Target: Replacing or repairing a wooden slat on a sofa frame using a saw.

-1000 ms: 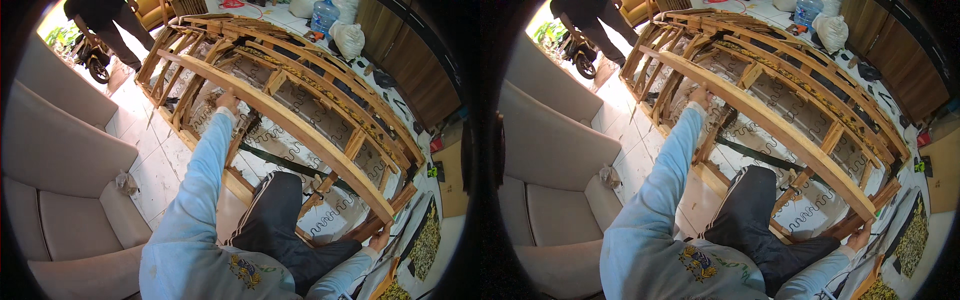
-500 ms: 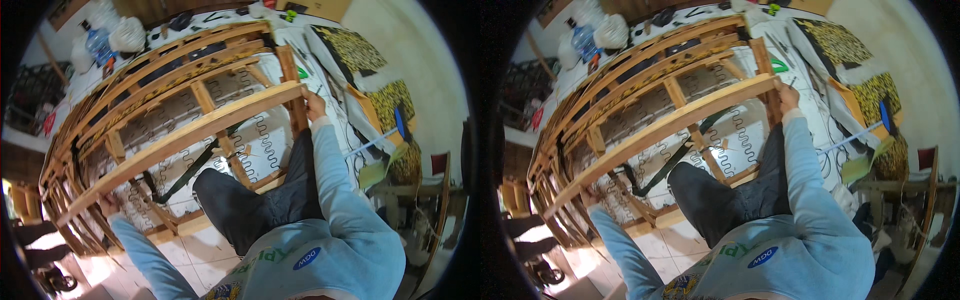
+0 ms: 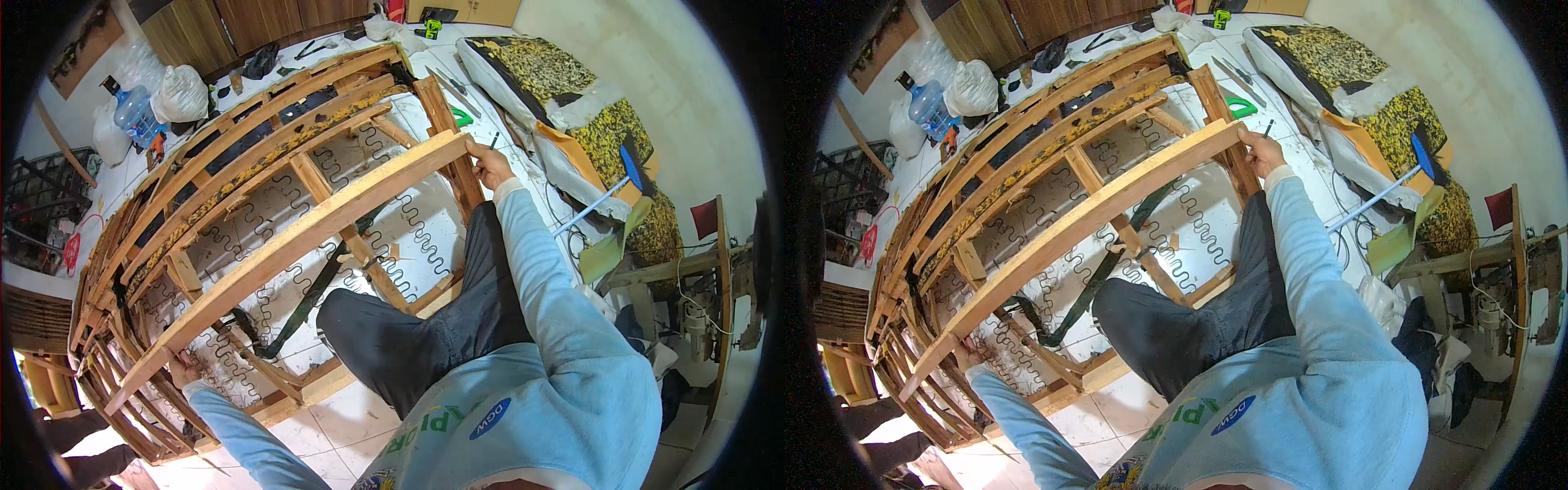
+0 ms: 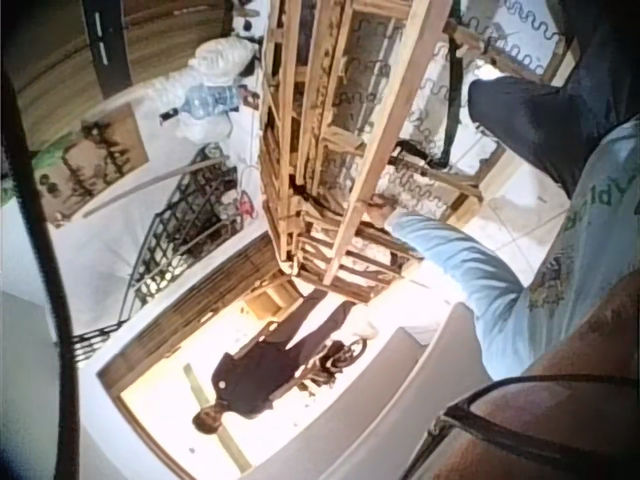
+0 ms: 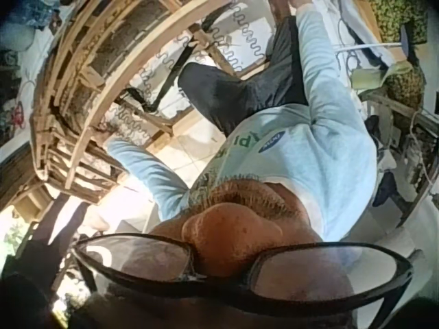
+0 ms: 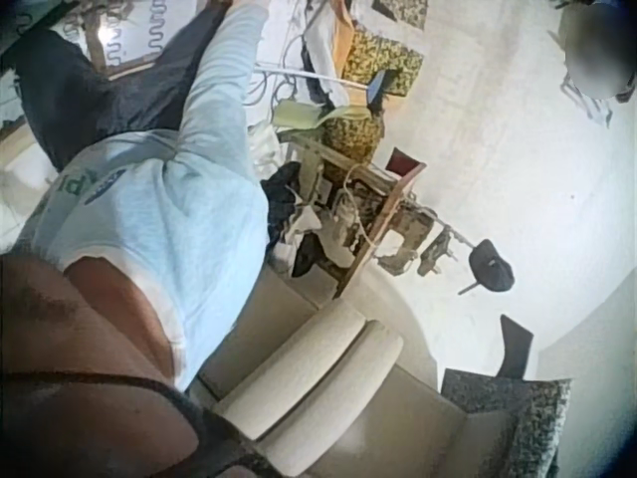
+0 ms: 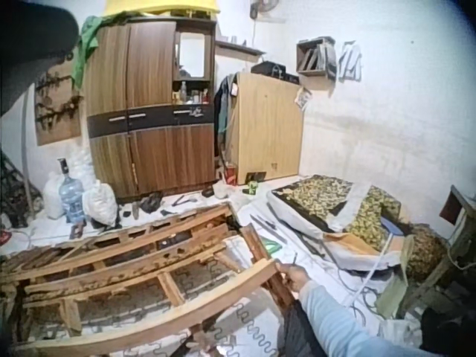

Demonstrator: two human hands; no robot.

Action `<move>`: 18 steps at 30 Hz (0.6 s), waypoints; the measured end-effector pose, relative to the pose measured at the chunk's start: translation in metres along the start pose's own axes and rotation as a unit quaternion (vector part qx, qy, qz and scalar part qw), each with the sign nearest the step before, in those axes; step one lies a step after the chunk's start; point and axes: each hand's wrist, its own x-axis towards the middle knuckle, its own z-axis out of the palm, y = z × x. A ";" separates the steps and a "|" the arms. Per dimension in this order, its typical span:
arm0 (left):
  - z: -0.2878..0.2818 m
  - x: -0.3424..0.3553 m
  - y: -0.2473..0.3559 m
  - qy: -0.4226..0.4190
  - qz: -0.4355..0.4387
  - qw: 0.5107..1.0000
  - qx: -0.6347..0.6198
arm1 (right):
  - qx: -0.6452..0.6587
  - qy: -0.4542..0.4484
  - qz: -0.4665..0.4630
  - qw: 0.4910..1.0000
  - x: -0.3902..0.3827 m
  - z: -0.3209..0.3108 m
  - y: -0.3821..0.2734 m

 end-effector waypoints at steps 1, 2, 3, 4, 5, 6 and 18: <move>-0.002 0.002 -0.001 0.000 0.000 1.000 -0.001 | 0.000 0.000 -0.001 1.000 -0.003 0.002 0.001; -0.020 0.013 0.006 -0.018 0.009 1.000 -0.002 | -0.015 0.014 -0.025 0.999 -0.008 0.015 0.005; -0.021 0.017 0.006 -0.042 0.010 0.999 -0.003 | -0.032 0.038 -0.052 0.997 -0.010 0.016 0.005; -0.022 0.021 0.006 -0.043 0.012 0.999 -0.005 | -0.030 0.037 -0.053 0.997 -0.012 0.018 0.005; -0.017 0.019 0.001 -0.039 0.001 0.999 -0.006 | -0.034 0.054 -0.082 0.995 -0.012 0.015 0.004; -0.012 0.013 -0.002 -0.033 -0.009 0.999 -0.006 | -0.039 0.070 -0.109 0.991 -0.013 0.014 0.003; -0.047 0.002 0.001 -0.135 -0.064 0.988 0.029 | -0.138 0.074 -0.150 0.976 -0.020 0.025 0.006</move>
